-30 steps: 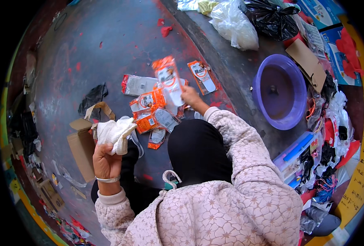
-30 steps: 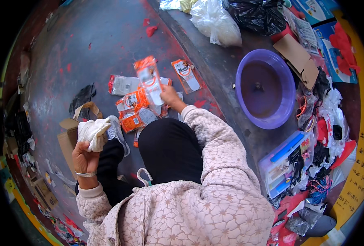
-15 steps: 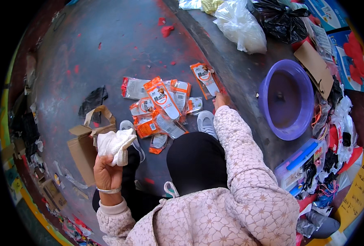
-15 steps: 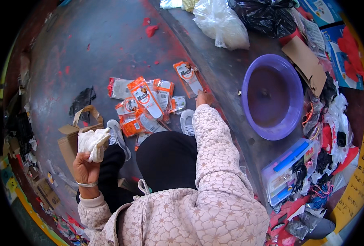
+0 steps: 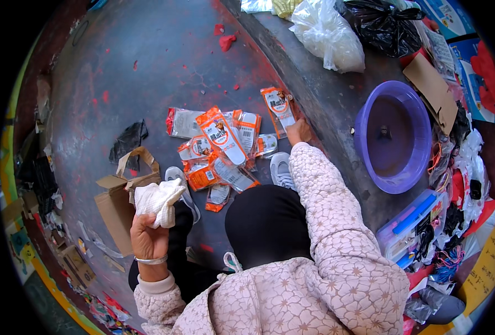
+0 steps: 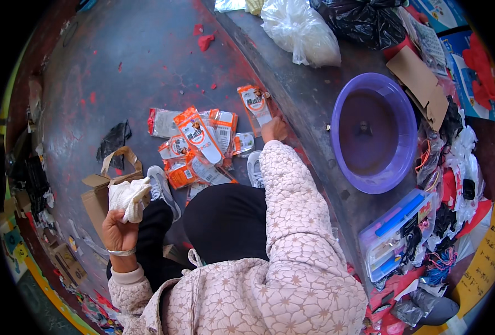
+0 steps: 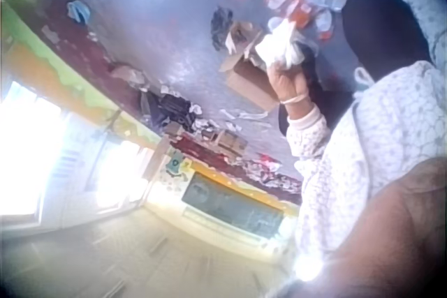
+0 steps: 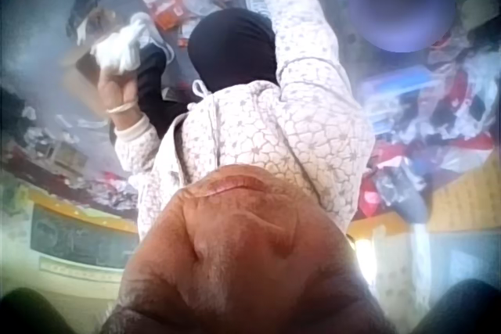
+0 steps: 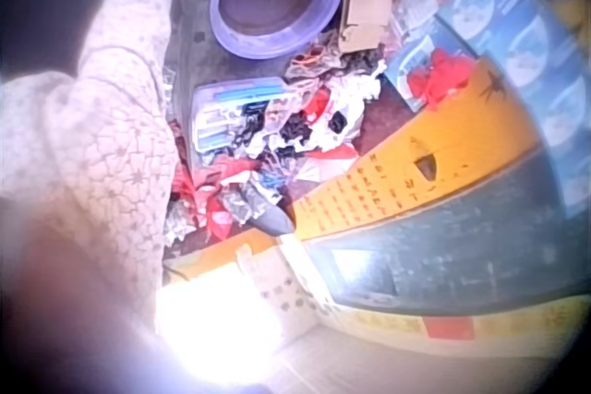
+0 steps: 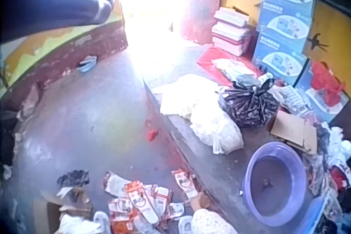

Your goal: The person sits on the floor and wipes several shoe insoles with a cloth. They pick up each insole, wipe both sides, and place them into a cardboard box. The person also wipes the plastic packaging of the insoles before placing them in the box.

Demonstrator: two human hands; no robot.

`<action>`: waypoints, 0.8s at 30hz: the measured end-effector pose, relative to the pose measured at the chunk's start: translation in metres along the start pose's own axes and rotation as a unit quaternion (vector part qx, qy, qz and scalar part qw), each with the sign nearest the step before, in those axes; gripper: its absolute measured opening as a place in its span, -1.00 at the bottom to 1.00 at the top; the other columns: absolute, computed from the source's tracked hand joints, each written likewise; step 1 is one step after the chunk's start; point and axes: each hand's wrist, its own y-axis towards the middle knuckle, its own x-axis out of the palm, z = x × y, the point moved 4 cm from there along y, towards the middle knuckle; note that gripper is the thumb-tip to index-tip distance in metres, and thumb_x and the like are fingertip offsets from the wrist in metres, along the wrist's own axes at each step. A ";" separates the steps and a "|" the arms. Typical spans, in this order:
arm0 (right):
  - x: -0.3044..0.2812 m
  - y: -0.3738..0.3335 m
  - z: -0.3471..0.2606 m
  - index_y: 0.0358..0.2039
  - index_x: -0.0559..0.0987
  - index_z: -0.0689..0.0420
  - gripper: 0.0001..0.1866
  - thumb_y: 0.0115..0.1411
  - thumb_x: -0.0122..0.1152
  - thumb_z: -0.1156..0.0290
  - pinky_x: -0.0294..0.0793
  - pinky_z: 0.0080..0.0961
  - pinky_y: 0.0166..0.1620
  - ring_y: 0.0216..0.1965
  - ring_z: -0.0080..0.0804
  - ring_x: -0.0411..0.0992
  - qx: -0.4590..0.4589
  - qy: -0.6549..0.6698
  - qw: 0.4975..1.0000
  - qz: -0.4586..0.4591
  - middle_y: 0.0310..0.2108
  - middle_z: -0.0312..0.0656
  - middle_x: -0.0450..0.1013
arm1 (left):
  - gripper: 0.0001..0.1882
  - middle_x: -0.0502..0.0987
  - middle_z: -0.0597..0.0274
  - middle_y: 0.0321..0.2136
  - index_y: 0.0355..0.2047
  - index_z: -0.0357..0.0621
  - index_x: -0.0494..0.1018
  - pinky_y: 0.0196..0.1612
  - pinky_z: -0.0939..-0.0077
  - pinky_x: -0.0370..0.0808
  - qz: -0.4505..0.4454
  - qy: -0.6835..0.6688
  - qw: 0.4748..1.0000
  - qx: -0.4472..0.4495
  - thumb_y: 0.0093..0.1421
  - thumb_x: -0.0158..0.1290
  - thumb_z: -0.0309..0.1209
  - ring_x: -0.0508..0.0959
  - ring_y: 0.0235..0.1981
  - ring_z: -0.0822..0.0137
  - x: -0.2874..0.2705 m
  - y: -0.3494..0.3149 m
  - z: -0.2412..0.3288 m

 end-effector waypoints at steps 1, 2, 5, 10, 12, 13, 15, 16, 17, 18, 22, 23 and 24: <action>0.000 -0.001 -0.001 -0.34 0.47 0.15 -0.72 -0.14 0.16 0.37 0.44 -0.19 -0.26 -0.30 -0.05 0.44 -0.020 -0.007 1.000 0.013 -0.32 0.00 0.45 | -0.42 0.33 0.01 -0.04 0.00 -0.37 0.16 0.01 0.29 0.32 -0.005 0.000 1.000 0.001 -0.14 -0.15 -0.63 0.36 -0.03 0.12 0.001 0.000 0.000; 0.000 -0.005 0.000 -0.34 0.47 0.13 -0.71 -0.14 0.17 0.36 0.44 -0.19 -0.28 -0.31 -0.05 0.44 -0.040 -0.014 0.999 0.026 -0.32 -0.01 0.45 | -0.42 0.33 0.01 -0.04 0.01 -0.36 0.16 0.02 0.29 0.31 -0.011 0.000 1.000 0.001 -0.14 -0.15 -0.63 0.36 -0.03 0.12 0.002 0.000 0.001; -0.003 -0.013 0.001 -0.37 0.47 0.10 -0.74 -0.14 0.17 0.36 0.42 -0.18 -0.34 -0.35 -0.04 0.44 -0.119 -0.012 0.989 0.082 -0.37 -0.04 0.45 | -0.41 0.32 0.00 -0.04 0.01 -0.36 0.16 0.03 0.30 0.31 -0.027 -0.008 1.000 0.001 -0.14 -0.15 -0.63 0.36 -0.03 0.11 0.005 0.000 0.000; -0.058 -0.050 -0.043 -0.54 0.37 0.15 -0.84 -0.10 0.12 0.36 0.34 -0.18 -0.45 -0.45 -0.01 0.37 -0.208 0.197 0.955 0.072 -0.49 -0.07 0.37 | -0.41 0.33 -0.01 -0.05 0.01 -0.37 0.15 0.03 0.30 0.30 -0.031 -0.030 0.999 0.005 -0.14 -0.15 -0.64 0.36 -0.03 0.11 -0.011 0.000 0.001; -0.076 -0.074 -0.061 -0.59 0.32 0.15 -0.83 -0.07 0.09 0.37 0.32 -0.19 -0.48 -0.49 -0.01 0.34 -0.306 0.246 0.904 0.171 -0.53 -0.07 0.31 | -0.42 0.33 -0.01 -0.05 0.01 -0.38 0.15 0.03 0.30 0.30 -0.045 -0.044 0.998 0.009 -0.14 -0.15 -0.65 0.36 -0.04 0.10 -0.011 -0.003 0.004; -0.078 -0.090 -0.074 -0.58 0.31 0.13 -0.88 -0.06 0.06 0.44 0.28 -0.18 -0.50 -0.56 -0.05 0.32 -0.373 0.207 0.880 0.211 -0.60 -0.06 0.29 | -0.42 0.34 0.01 -0.07 0.00 -0.35 0.16 0.02 0.29 0.31 -0.052 -0.060 0.997 0.009 -0.14 -0.14 -0.64 0.37 -0.05 0.10 -0.009 -0.005 0.006; -0.036 -0.111 -0.087 -0.53 0.35 0.16 -0.89 -0.05 0.03 0.41 0.39 -0.29 -0.50 -0.53 -0.19 0.38 -0.571 -0.007 0.810 0.137 -0.54 -0.12 0.34 | -0.44 0.35 0.03 -0.09 -0.01 -0.32 0.18 -0.01 0.29 0.33 -0.069 -0.053 0.996 0.025 -0.14 -0.13 -0.63 0.38 -0.07 0.11 0.002 -0.004 0.008; -0.011 -0.121 -0.089 -0.53 0.37 0.15 -0.92 -0.06 0.01 0.43 0.41 -0.30 -0.51 -0.46 -0.23 0.41 -0.657 -0.096 0.748 -0.001 -0.50 -0.10 0.36 | -0.45 0.36 0.04 -0.10 -0.02 -0.30 0.19 -0.02 0.28 0.34 -0.076 -0.053 0.995 0.034 -0.14 -0.12 -0.63 0.39 -0.08 0.11 0.003 -0.002 0.009; 0.010 -0.135 -0.085 -0.52 0.40 0.14 -0.93 -0.07 0.00 0.45 0.44 -0.30 -0.52 -0.39 -0.26 0.43 -0.718 -0.184 0.657 -0.138 -0.46 -0.07 0.38 | -0.46 0.37 0.08 -0.12 -0.05 -0.27 0.21 -0.05 0.26 0.36 -0.091 -0.038 0.994 0.036 -0.14 -0.10 -0.62 0.40 -0.10 0.13 -0.001 0.000 0.009; 0.004 -0.149 -0.089 -0.47 0.40 0.13 -0.90 -0.08 0.01 0.47 0.45 -0.27 -0.42 -0.31 -0.20 0.43 -0.740 -0.213 0.629 -0.110 -0.40 -0.05 0.40 | -0.47 0.39 0.09 -0.14 -0.06 -0.27 0.23 -0.10 0.27 0.40 -0.089 -0.043 0.994 0.035 -0.15 -0.09 -0.61 0.42 -0.12 0.14 -0.003 -0.001 0.010; -0.068 -0.135 -0.092 -0.53 0.34 0.14 -0.92 -0.12 -0.02 0.50 0.36 -0.15 -0.36 -0.34 -0.03 0.37 -0.536 0.023 0.844 0.016 -0.48 -0.07 0.37 | -0.49 0.41 0.06 -0.19 -0.10 -0.29 0.26 -0.13 0.29 0.45 -0.070 -0.084 0.992 0.065 -0.18 -0.11 -0.65 0.44 -0.15 0.12 -0.013 -0.010 0.023; -0.084 -0.126 -0.087 -0.51 0.36 0.14 -0.88 -0.16 0.00 0.50 0.34 -0.15 -0.37 -0.36 -0.01 0.37 -0.504 0.052 0.861 0.043 -0.47 -0.05 0.38 | -0.50 0.41 0.06 -0.20 -0.11 -0.30 0.26 -0.13 0.24 0.45 -0.052 -0.093 0.992 0.068 -0.19 -0.11 -0.66 0.44 -0.15 0.10 -0.017 -0.009 0.027; -0.099 -0.114 -0.078 -0.50 0.38 0.15 -0.85 -0.19 0.03 0.51 0.33 -0.15 -0.38 -0.39 0.01 0.37 -0.469 0.077 0.877 0.070 -0.47 -0.03 0.39 | -0.52 0.42 0.04 -0.21 -0.14 -0.31 0.28 -0.15 0.22 0.45 -0.038 -0.094 0.992 0.071 -0.19 -0.11 -0.65 0.44 -0.17 0.09 -0.024 -0.006 0.026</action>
